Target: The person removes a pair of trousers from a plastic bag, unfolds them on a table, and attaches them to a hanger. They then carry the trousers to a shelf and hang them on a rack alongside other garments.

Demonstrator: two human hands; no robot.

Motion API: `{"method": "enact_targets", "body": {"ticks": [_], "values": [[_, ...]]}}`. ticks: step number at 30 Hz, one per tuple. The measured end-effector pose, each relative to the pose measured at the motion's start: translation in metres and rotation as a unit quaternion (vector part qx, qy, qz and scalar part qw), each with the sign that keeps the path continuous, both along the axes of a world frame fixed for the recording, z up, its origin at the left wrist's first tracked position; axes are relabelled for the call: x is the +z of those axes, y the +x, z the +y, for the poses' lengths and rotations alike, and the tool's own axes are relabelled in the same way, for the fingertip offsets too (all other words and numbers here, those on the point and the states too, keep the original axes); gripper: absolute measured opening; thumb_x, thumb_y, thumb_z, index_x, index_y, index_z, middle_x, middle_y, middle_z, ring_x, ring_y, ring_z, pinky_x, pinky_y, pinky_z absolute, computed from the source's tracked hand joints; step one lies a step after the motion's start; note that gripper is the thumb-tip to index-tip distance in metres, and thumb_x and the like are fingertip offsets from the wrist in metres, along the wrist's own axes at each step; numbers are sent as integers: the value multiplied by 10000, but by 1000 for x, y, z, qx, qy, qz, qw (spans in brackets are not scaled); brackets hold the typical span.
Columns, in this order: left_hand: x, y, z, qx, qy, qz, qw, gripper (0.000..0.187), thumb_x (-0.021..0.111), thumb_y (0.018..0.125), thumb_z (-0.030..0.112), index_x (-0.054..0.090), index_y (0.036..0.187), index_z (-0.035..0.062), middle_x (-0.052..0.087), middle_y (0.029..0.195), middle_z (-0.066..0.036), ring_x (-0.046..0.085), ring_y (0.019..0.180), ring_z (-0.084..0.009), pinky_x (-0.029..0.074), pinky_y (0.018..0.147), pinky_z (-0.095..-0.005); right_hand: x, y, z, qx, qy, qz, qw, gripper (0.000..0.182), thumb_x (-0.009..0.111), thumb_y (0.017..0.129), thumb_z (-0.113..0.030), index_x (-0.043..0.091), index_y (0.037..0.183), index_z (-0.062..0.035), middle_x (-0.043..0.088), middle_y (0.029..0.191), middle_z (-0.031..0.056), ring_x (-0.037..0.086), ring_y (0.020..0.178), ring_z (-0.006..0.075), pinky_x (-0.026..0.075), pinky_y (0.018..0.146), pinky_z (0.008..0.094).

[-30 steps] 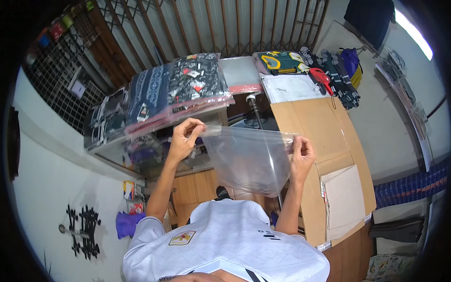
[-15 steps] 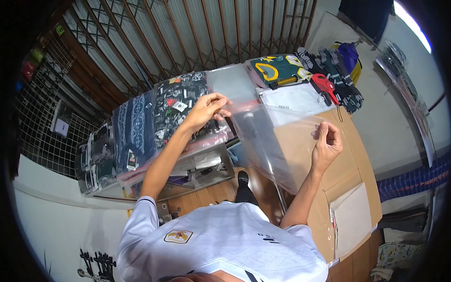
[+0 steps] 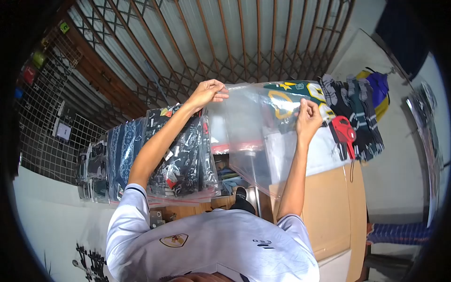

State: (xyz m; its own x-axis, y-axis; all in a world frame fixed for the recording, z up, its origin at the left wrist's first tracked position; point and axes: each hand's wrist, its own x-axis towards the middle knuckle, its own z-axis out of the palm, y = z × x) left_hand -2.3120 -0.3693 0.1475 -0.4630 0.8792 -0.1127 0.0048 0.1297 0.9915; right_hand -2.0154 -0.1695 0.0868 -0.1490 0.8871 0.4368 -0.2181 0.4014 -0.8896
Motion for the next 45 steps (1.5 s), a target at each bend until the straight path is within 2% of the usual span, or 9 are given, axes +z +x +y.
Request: {"method": "enact_targets", "body": {"ticks": [2, 7, 22, 25, 26, 29, 32, 38, 45], "values": [[-15, -29, 22, 36, -15, 3, 999, 238, 531, 1037, 181, 597, 1141, -23, 672, 1145, -172, 713, 997, -239, 589, 821, -291, -8, -36, 18, -22, 4, 4, 1000, 257, 686, 961, -156, 630, 1122, 38, 677, 867, 58, 611, 752, 71, 507, 643, 210], [-46, -81, 60, 110, -70, 7, 991, 201, 503, 1017, 96, 599, 1138, -33, 682, 1115, -163, 716, 977, -227, 598, 802, -285, -9, -83, -30, -95, 120, -136, 979, 407, 684, 893, -127, 595, 1256, 35, 615, 1255, 243, 558, 1186, 418, 415, 1037, 460], [-188, -215, 99, 219, -192, 87, 953, 132, 546, 956, 56, 673, 942, 25, 691, 804, -87, 661, 679, -127, 555, 556, -261, -153, -90, -147, 203, 57, -333, 919, 471, 691, 855, -111, 559, 1304, -53, 473, 1446, 262, 378, 1362, 504, 349, 1130, 525], [-216, -239, 91, 224, -230, 174, 931, 179, 627, 830, 135, 732, 886, 1, 714, 749, -127, 688, 691, -225, 546, 656, -348, -161, -89, -144, 212, 49, -319, 923, 469, 697, 851, -102, 558, 1296, -48, 502, 1411, 271, 413, 1338, 499, 359, 1121, 521], [-237, -250, 91, 248, -245, 216, 912, 297, 658, 822, 201, 698, 1036, -1, 714, 953, -201, 689, 926, -341, 532, 871, -402, -162, -89, -144, 214, 48, -313, 924, 468, 700, 850, -100, 558, 1293, -46, 516, 1396, 275, 429, 1327, 496, 364, 1118, 521], [-191, -174, 94, 244, -250, 442, 826, 454, 685, 830, 239, 605, 1209, 2, 620, 1210, -255, 587, 1164, -408, 470, 1011, -438, -172, -90, -138, 197, 51, -263, 943, 435, 697, 860, -78, 566, 1274, -34, 560, 1340, 279, 494, 1275, 482, 399, 1087, 510], [-144, -111, 96, 38, -239, 502, 831, 600, 692, 891, 272, 472, 1373, -9, 527, 1329, -292, 512, 1268, -415, 415, 1092, -424, -161, -86, -133, 141, 43, -256, 955, 384, 677, 880, -47, 577, 1249, -18, 587, 1296, 288, 543, 1226, 474, 432, 1052, 494], [-128, 28, 57, -391, -350, 491, 695, 754, 771, 766, 453, 541, 1213, -109, 582, 1222, -307, 623, 1100, -409, 519, 974, -422, -166, -93, -119, 149, -82, -193, 966, 339, 618, 907, -35, 591, 1242, 11, 589, 1311, 286, 548, 1243, 453, 434, 1050, 461], [-199, 99, 3, -439, -535, 576, 436, 1065, 658, 869, 539, 102, 1560, -51, 67, 1605, -336, 437, 1234, -651, 586, 759, -610, -168, -110, -102, 155, -139, -155, 966, 348, 620, 934, -87, 599, 1267, 14, 611, 1322, 229, 579, 1242, 361, 468, 1010, 427]]}}
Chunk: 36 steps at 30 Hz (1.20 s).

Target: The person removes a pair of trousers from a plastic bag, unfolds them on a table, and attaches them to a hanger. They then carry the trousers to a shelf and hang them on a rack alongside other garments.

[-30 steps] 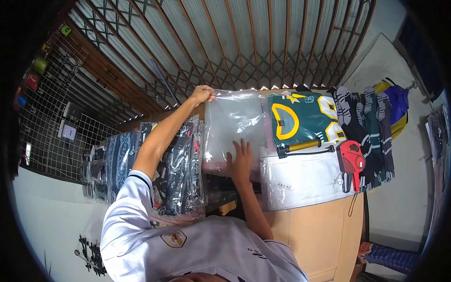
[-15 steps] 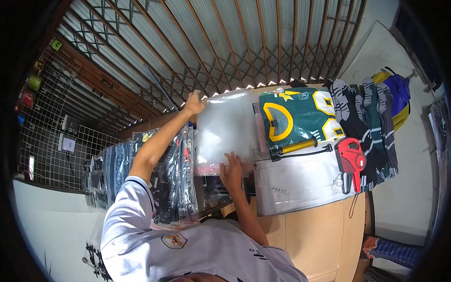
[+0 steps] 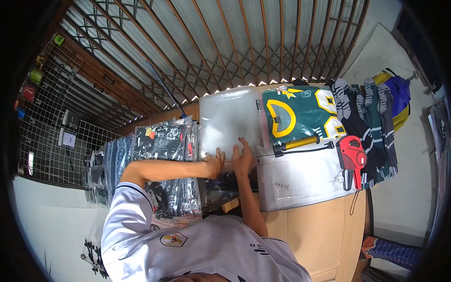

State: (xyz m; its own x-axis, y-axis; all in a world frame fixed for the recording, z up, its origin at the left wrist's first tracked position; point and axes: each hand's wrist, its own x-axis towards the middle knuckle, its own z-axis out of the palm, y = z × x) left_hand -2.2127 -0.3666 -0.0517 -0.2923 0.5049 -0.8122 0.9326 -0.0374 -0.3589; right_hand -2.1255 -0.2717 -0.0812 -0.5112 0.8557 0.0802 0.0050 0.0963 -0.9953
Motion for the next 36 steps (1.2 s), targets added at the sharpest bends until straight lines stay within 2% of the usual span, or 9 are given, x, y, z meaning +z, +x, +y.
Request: {"method": "enact_targets", "body": {"ticks": [5, 9, 12, 15, 21, 27, 30, 33, 36], "values": [[-44, -14, 1, -85, -39, 42, 995, 957, 623, 906, 471, 133, 1570, -13, 59, 1611, -322, 282, 1349, -648, 559, 785, -676, 15, 14, -4, 9, 14, -8, 1000, 370, 613, 942, -83, 591, 1301, 4, 616, 1331, 166, 576, 1249, 310, 476, 1012, 439], [31, 10, 8, 45, 63, -124, 989, 833, 608, 933, 437, 180, 1601, 186, -15, 1644, -243, -9, 1458, -583, 379, 926, -814, 10, 24, -17, -13, 18, 19, 1000, 362, 618, 935, -61, 585, 1284, 28, 623, 1309, 192, 605, 1209, 312, 519, 946, 402], [1, 28, 3, 21, 67, -64, 995, 893, 652, 897, 481, 177, 1603, 212, -23, 1657, -200, -63, 1470, -555, 357, 950, -811, 23, 30, -33, -15, -5, 40, 999, 345, 619, 934, -62, 580, 1260, 43, 638, 1277, 219, 671, 1099, 319, 547, 877, 401], [-101, 6, -7, 17, 192, -12, 981, 1023, 746, 824, 477, 155, 1605, 182, -16, 1661, -184, -11, 1471, -559, 391, 950, -783, 35, 41, -39, -6, -22, 29, 999, 340, 608, 937, -55, 578, 1260, 46, 646, 1256, 215, 713, 967, 297, 563, 816, 361], [3, 7, 14, 21, -6, -58, 998, 923, 680, 868, 423, 198, 1593, 117, 53, 1647, -243, 138, 1461, -558, 377, 1004, -742, 28, 51, -39, -26, 35, -14, 999, 379, 621, 900, -41, 578, 1268, 40, 642, 1242, 237, 708, 965, 294, 545, 848, 342], [-57, -25, -1, -1, -42, -73, 996, 829, 630, 878, 305, 249, 1573, 64, 40, 1627, -306, 158, 1419, -625, 393, 1090, -595, -1, 39, -33, 14, 63, -89, 994, 474, 631, 867, -51, 539, 1325, 27, 569, 1332, 293, 557, 1233, 433, 432, 1050, 452], [-23, -12, -11, 57, 33, -102, 993, 808, 598, 883, 267, 237, 1566, 28, 15, 1619, -325, 205, 1389, -649, 390, 1077, -625, -16, 35, -33, 27, 109, -109, 988, 499, 611, 870, -41, 508, 1354, 27, 514, 1378, 324, 461, 1312, 486, 375, 1104, 484], [31, 26, -5, -31, -66, -67, 995, 811, 582, 881, 279, 236, 1550, -22, -30, 1610, -342, 191, 1385, -659, 391, 1070, -635, -9, 34, -33, 28, 202, -109, 973, 511, 597, 864, -30, 497, 1361, 35, 466, 1410, 348, 410, 1333, 522, 343, 1123, 505], [-29, 26, -17, 116, -57, -65, 989, 825, 505, 923, 339, 133, 1556, -37, -67, 1600, -351, 139, 1424, -611, 335, 1119, -599, -10, 35, -33, 21, 240, -160, 957, 513, 588, 849, -25, 508, 1351, 41, 431, 1417, 374, 406, 1309, 553, 327, 1127, 530]]}}
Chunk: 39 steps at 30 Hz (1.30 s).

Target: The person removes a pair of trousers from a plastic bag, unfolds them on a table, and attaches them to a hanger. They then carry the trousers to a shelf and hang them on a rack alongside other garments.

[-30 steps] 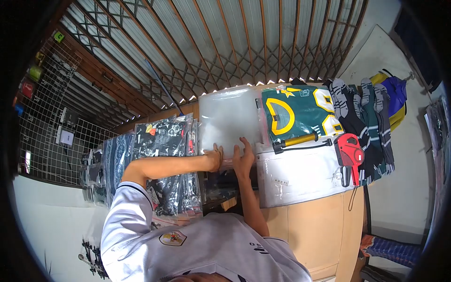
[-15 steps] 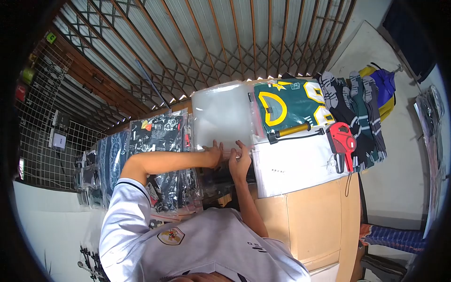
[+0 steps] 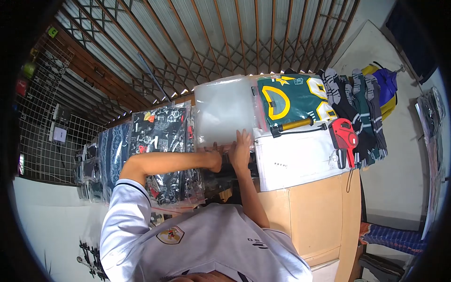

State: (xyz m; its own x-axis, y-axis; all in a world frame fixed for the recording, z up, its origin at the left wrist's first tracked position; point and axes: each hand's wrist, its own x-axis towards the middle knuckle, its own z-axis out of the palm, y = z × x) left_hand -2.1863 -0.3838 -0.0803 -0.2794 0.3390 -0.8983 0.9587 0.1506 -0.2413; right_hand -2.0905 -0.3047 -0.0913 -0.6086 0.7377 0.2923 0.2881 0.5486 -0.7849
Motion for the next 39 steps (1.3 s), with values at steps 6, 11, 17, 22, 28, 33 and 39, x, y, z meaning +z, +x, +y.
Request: {"method": "enact_targets", "body": {"ticks": [6, 11, 17, 22, 28, 33, 39], "values": [[-61, -31, -9, 46, 48, -26, 997, 932, 390, 971, 506, -100, 1546, -39, -100, 1586, -363, 132, 1468, -533, 177, 1215, -505, -27, -5, 10, -42, -1, -54, 998, 579, 603, 832, -20, 475, 1394, 32, 322, 1473, 403, 384, 1332, 546, 342, 1110, 556], [-6, -21, -4, 64, 8, -36, 997, 1036, 408, 954, 585, -123, 1517, -104, 30, 1586, -378, 188, 1457, -527, 160, 1219, -482, -18, 4, 3, -67, -39, -131, 988, 624, 652, 826, -78, 460, 1409, 34, 385, 1423, 416, 454, 1271, 548, 408, 1057, 544], [52, -24, 4, 71, 70, -98, 990, 1067, 425, 951, 637, -71, 1521, -115, 313, 1509, -385, 355, 1400, -483, 296, 1167, -471, -14, 20, -11, -40, 47, -62, 996, 559, 637, 851, -79, 487, 1372, 56, 388, 1418, 415, 422, 1293, 556, 390, 1068, 558], [133, 1, -33, 34, 278, -199, 939, 985, 495, 956, 603, 109, 1544, -86, 379, 1485, -354, 426, 1362, -455, 338, 1151, -439, -6, 74, -81, -13, -9, 21, 1000, 410, 606, 879, -62, 553, 1261, 76, 457, 1400, 348, 436, 1303, 507, 388, 1088, 503], [237, 53, -153, 104, 465, -472, 742, 700, 565, 1006, 398, 310, 1519, -4, 485, 1429, -305, 555, 1283, -352, 476, 1034, -400, -76, 173, -195, -51, -203, -69, 975, 279, 645, 895, -149, 683, 1128, 0, 720, 993, 234, 712, 949, 354, 549, 848, 403], [225, 78, -293, 285, 337, -697, 564, 623, 527, 1041, 332, 295, 1552, 60, 491, 1468, -184, 564, 1268, -268, 456, 1056, -388, -134, 257, -290, -142, -217, -125, 958, 270, 649, 879, -171, 714, 1081, -3, 734, 938, 210, 729, 890, 291, 557, 824, 375], [85, 120, -443, 510, 325, -577, 549, 600, 507, 1044, 398, 363, 1509, 48, 534, 1423, -149, 578, 1243, -223, 474, 1022, -357, -163, 339, -384, -218, -368, -103, 898, 226, 640, 877, -111, 718, 1044, 19, 745, 865, 128, 716, 745, 179, 567, 705, 306]]}}
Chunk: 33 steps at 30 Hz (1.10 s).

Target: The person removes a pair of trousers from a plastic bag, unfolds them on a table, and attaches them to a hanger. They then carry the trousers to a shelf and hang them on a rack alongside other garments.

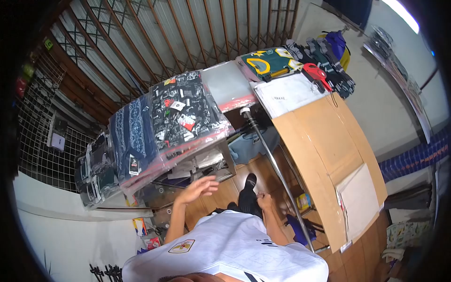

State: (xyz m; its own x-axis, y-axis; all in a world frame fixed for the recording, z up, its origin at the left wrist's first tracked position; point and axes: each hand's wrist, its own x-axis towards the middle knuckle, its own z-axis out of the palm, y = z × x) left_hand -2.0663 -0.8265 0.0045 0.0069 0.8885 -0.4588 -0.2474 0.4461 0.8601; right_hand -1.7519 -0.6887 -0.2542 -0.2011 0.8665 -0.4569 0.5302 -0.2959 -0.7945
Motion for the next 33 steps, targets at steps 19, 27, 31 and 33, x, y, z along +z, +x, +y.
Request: {"method": "enact_targets", "body": {"ticks": [19, 27, 31, 33], "values": [[-43, 281, 0, -373, 119, 477, 787, 697, 605, 948, 417, 447, 1417, -73, 514, 1385, -323, 486, 1312, -440, 377, 1118, -455, 14, 307, -249, -303, -29, 72, 950, 336, 596, 891, -89, 624, 1184, 71, 730, 981, 168, 710, 817, 207, 561, 735, 292], [-24, 514, -50, -456, 244, 261, 815, 597, 659, 948, 307, 480, 1392, -49, 549, 1373, -287, 575, 1247, -386, 456, 1045, -422, -33, 521, -481, -464, -25, -49, 884, 338, 672, 885, -122, 636, 1160, 71, 710, 940, 204, 688, 731, 215, 544, 596, 313], [-8, 597, -69, -472, 288, 209, 807, 574, 680, 938, 284, 503, 1370, -51, 604, 1310, -253, 635, 1162, -339, 502, 982, -403, -22, 574, -532, -528, -31, -44, 847, 348, 648, 891, -128, 629, 1183, 61, 701, 905, 172, 677, 703, 191, 500, 542, 298], [-8, 623, -59, -470, 320, 237, 788, 530, 700, 929, 266, 540, 1354, -7, 609, 1308, -205, 631, 1160, -316, 540, 906, -402, 4, 580, -525, -547, -37, -20, 836, 359, 650, 899, -144, 626, 1198, 54, 702, 898, 163, 678, 708, 185, 495, 545, 293]]}}
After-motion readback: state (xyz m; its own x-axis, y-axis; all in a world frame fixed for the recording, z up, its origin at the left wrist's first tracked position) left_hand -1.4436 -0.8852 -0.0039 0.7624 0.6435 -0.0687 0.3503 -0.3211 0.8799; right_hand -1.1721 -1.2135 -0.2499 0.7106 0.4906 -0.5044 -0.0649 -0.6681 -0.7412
